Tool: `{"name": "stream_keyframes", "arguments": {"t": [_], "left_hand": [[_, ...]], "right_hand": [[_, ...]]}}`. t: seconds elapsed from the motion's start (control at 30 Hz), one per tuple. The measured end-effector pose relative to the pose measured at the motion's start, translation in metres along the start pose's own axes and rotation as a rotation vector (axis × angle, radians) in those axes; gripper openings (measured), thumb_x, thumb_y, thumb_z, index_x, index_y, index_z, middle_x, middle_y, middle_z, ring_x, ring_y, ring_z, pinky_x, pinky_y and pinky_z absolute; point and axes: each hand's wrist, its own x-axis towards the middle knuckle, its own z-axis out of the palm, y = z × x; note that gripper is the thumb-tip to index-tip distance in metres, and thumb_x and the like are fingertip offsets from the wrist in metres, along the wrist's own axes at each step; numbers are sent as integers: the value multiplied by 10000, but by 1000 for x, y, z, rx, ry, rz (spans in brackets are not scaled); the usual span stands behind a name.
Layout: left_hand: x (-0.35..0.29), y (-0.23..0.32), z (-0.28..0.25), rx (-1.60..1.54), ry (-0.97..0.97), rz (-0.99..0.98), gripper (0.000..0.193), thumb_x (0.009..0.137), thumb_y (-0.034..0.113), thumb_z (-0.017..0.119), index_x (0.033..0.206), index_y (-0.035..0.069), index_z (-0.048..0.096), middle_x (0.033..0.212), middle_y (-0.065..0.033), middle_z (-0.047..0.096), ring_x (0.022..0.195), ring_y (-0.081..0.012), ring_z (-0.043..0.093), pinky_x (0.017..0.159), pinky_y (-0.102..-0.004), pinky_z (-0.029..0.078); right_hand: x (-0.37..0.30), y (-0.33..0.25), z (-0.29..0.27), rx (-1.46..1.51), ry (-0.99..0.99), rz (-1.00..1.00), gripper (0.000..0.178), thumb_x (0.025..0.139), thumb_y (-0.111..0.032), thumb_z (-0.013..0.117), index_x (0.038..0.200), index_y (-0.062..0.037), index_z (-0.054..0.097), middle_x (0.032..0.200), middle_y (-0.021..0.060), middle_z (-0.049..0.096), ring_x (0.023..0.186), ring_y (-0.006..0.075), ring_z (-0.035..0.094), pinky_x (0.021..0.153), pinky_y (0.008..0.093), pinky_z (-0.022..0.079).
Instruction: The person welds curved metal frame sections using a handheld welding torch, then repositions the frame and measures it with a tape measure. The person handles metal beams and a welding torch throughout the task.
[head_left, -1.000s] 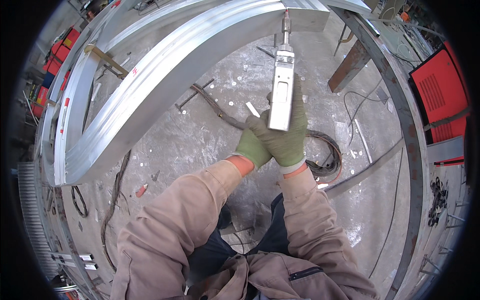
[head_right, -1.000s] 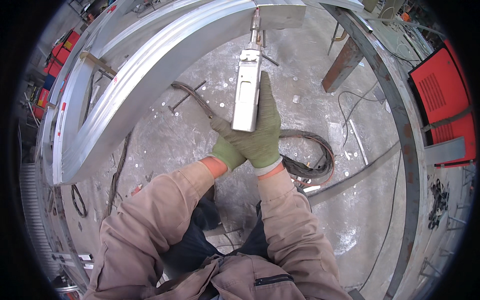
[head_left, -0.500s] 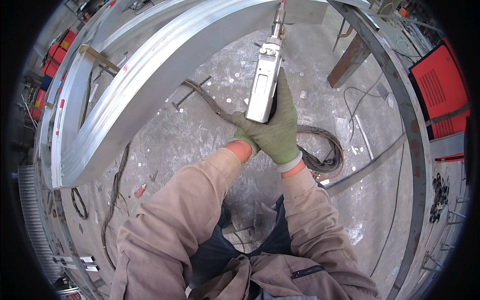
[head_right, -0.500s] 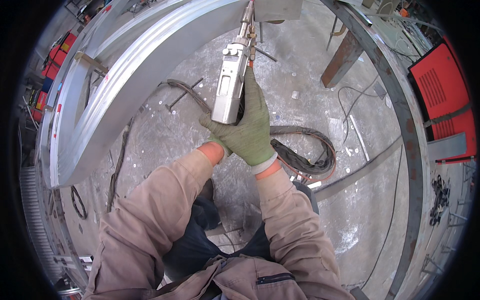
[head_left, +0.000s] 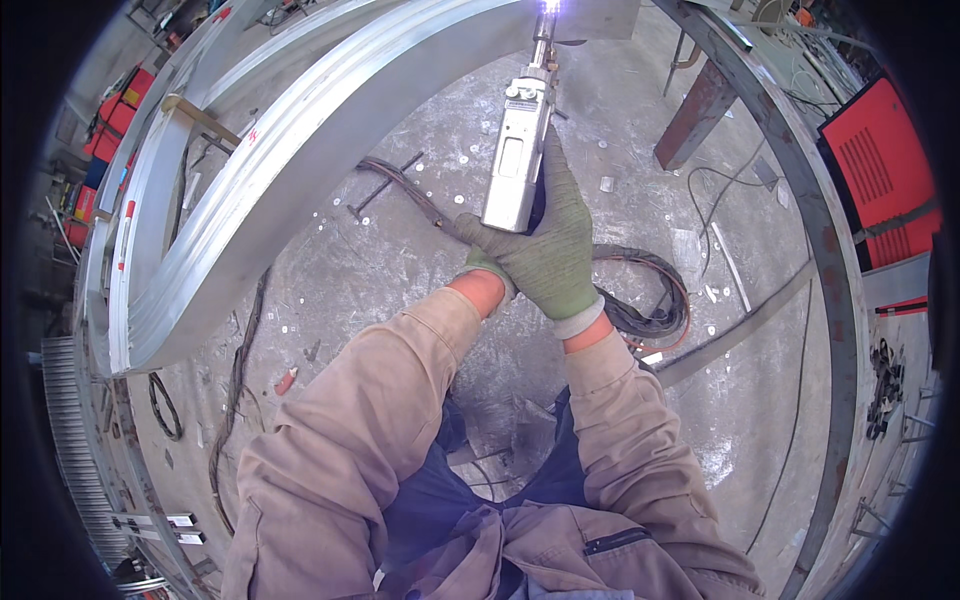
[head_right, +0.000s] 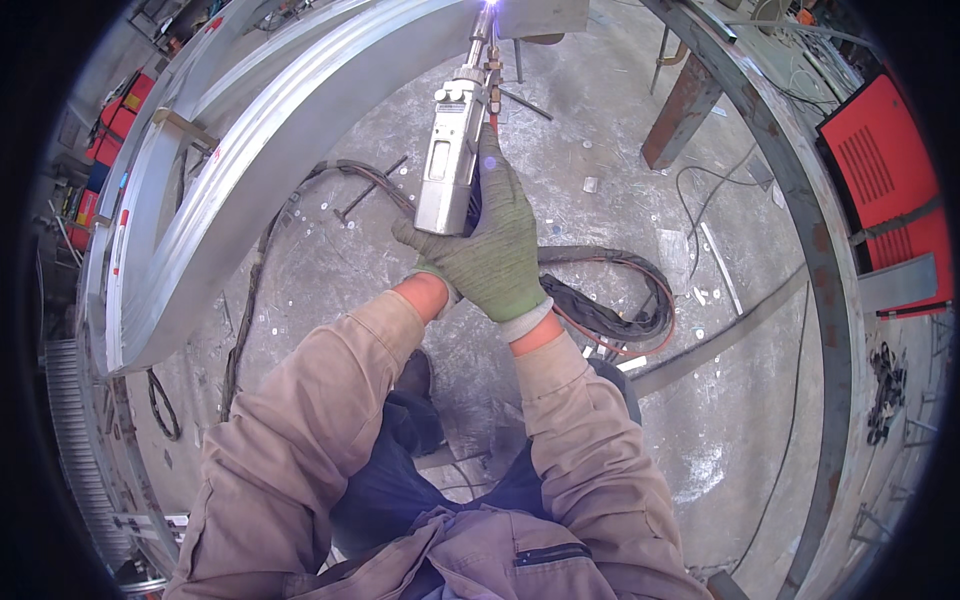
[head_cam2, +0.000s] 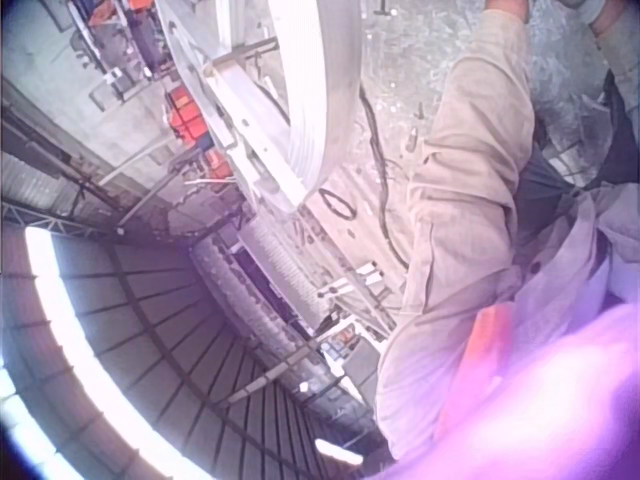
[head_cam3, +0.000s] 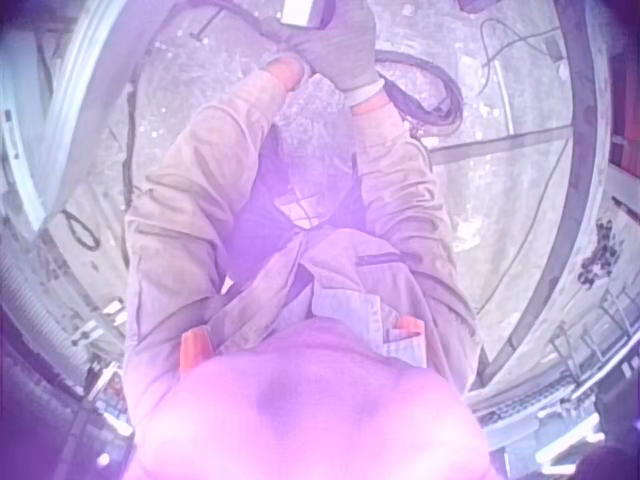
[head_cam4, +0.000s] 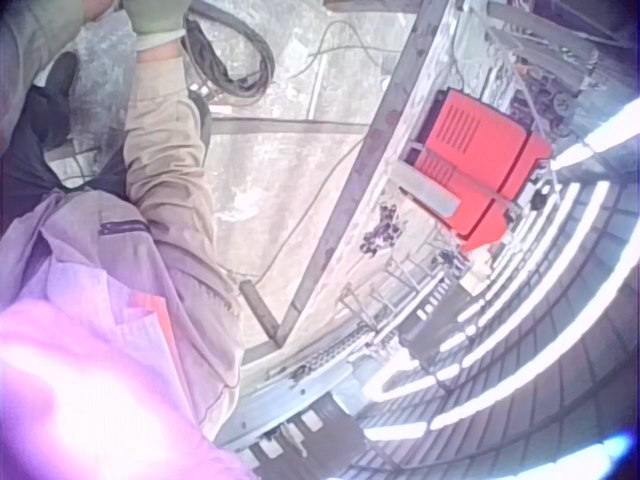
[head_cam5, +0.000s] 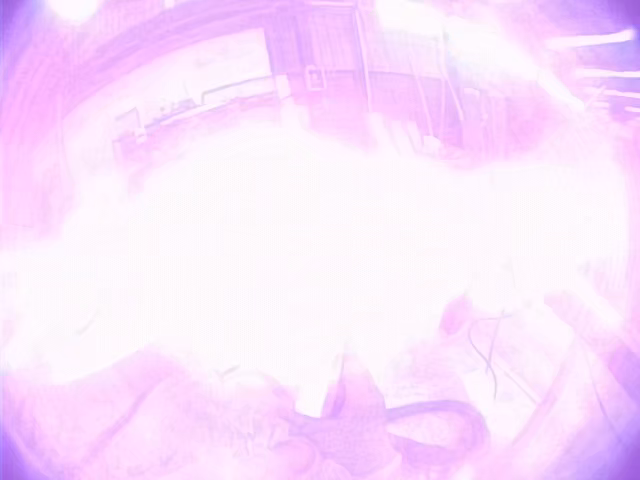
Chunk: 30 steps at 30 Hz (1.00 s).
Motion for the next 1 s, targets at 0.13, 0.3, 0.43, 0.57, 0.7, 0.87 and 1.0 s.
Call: {"name": "stream_keyframes", "arguments": {"t": [0.13,0.3,0.43,0.57,0.7,0.87,1.0], "left_hand": [[6,2,11,-36,-11,9,448,1092,268,753,1515,122,758,1516,-177,788,1401,-383,750,1200,-508,584],[7,-2,9,-36,-11,-5,451,1091,274,756,1516,123,759,1521,-178,788,1404,-383,751,1200,-508,585],[8,-4,8,-39,-12,-14,454,1090,279,759,1517,123,759,1524,-179,789,1405,-384,751,1201,-507,585],[13,0,15,-62,-23,-6,456,1090,284,761,1517,123,760,1527,-180,789,1407,-384,752,1201,-507,586],[13,-1,13,-64,-27,-3,459,1089,288,764,1518,124,760,1530,-180,789,1409,-385,752,1202,-506,587],[8,-3,8,-49,-29,-18,463,1089,294,767,1519,124,761,1535,-181,790,1411,-385,753,1202,-506,588],[13,0,15,-64,-34,-12,465,1088,299,770,1519,124,761,1538,-182,790,1413,-386,754,1203,-505,588]], "right_hand": [[-2,0,-7,30,0,52,1356,827,-401,1157,1846,82,404,1603,282,726,1419,339,783,1148,453,664],[-1,-10,-6,68,-8,77,1351,838,-352,1154,1858,81,381,1638,277,715,1439,320,770,1166,443,656],[-3,-11,-5,94,-23,87,1345,849,-349,1147,1860,82,373,1645,281,712,1451,328,767,1177,451,653],[-6,-10,-10,71,-25,106,1342,858,-369,1143,1857,86,371,1633,285,720,1453,332,767,1177,451,653],[-7,-9,-10,74,-26,110,1357,853,-390,1145,1855,93,369,1626,289,720,1450,331,767,1174,449,653],[-6,-17,-7,108,-48,145,1368,852,-399,1145,1857,100,361,1628,292,719,1459,336,764,1176,451,654],[-11,-12,-11,87,-39,162,1391,839,-407,1151,1863,96,355,1626,283,726,1453,328,767,1177,448,653]]}}
